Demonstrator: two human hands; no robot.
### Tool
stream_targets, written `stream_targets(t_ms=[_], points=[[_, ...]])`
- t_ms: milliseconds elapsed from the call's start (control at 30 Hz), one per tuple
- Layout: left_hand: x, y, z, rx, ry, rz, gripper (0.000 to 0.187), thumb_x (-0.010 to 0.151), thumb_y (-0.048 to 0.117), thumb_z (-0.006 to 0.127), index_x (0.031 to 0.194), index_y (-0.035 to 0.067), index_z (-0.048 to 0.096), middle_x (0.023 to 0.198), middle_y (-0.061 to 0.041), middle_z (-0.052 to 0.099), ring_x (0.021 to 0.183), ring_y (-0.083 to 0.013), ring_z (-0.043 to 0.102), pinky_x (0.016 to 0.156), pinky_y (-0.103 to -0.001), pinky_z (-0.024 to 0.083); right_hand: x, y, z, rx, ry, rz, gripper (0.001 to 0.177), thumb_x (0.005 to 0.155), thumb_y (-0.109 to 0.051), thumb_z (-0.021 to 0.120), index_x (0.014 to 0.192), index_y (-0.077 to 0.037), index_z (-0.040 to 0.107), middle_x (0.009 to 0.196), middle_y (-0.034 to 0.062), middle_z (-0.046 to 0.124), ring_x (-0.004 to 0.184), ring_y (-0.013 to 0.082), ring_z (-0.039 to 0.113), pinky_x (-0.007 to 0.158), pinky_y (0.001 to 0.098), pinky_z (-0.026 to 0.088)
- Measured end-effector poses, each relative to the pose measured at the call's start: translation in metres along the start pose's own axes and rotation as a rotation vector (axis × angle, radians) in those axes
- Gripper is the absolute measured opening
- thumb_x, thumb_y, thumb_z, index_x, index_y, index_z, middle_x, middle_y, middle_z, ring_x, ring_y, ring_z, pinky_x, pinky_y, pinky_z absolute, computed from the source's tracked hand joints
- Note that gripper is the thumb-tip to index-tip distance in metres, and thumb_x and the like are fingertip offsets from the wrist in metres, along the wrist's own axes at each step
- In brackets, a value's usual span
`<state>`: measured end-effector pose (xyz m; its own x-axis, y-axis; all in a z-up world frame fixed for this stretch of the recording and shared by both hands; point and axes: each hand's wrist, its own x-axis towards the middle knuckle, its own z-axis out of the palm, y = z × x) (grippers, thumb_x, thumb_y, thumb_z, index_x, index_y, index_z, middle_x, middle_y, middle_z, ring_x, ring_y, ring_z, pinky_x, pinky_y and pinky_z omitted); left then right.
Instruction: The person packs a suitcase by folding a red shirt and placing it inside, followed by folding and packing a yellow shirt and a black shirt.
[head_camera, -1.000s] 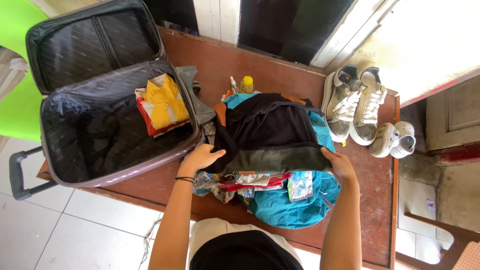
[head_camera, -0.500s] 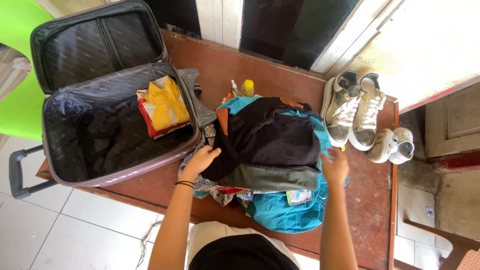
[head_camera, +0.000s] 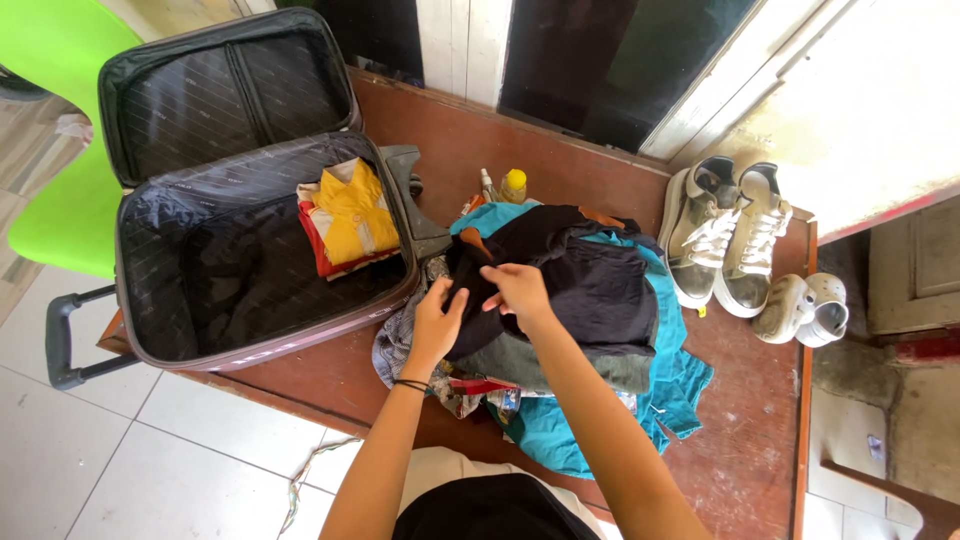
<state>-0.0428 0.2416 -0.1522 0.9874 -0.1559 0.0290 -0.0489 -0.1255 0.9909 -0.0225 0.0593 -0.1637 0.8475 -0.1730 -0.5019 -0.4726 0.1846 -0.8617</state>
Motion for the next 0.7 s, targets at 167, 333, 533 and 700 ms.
stream_targets(t_ms=[167,333,533,700], points=[[-0.004,-0.002,-0.003,-0.12,0.073,0.007,0.021,0.104,0.019,0.062,0.111,0.0,0.059,0.082,0.001,0.051,0.073,-0.0088,0.042,0.064,-0.028,0.039,0.012,0.007,-0.02,0.658,0.078,0.198,0.035,0.09,-0.015,0.069,0.12,-0.005,0.055,0.089,0.0061,0.06,0.059,0.0196,0.065,0.048,0.0283,0.046],[0.0,-0.014,0.0,-0.179,-0.154,-0.049,0.027,0.105,0.016,0.057,0.125,-0.001,0.064,0.089,0.005,0.064,0.077,-0.0039,0.053,0.069,-0.024,0.044,-0.028,-0.021,-0.019,0.211,-0.024,0.146,0.046,0.083,-0.02,0.07,0.127,-0.015,0.057,0.086,0.0046,0.062,0.052,0.0195,0.055,0.047,0.0312,0.044],[-0.008,0.002,-0.008,-0.139,-0.329,-0.174,0.04,0.103,0.016,0.056,0.141,0.012,0.067,0.082,0.001,0.058,0.063,-0.0099,0.039,0.061,-0.026,0.038,-0.019,0.0,-0.013,-0.657,0.308,-0.271,0.034,0.083,-0.02,0.071,0.114,-0.007,0.073,0.087,0.0161,0.074,0.069,0.0286,0.074,0.063,0.0372,0.058],[-0.005,0.003,-0.019,0.024,-0.268,0.099,0.055,0.093,0.018,0.071,0.145,0.008,0.056,0.124,-0.012,0.068,0.098,-0.022,0.062,0.089,-0.035,0.048,0.048,0.041,-0.045,-0.581,0.618,-0.601,0.025,0.09,-0.017,0.068,0.11,-0.004,0.076,0.092,0.0157,0.079,0.083,0.0249,0.08,0.077,0.037,0.063]])
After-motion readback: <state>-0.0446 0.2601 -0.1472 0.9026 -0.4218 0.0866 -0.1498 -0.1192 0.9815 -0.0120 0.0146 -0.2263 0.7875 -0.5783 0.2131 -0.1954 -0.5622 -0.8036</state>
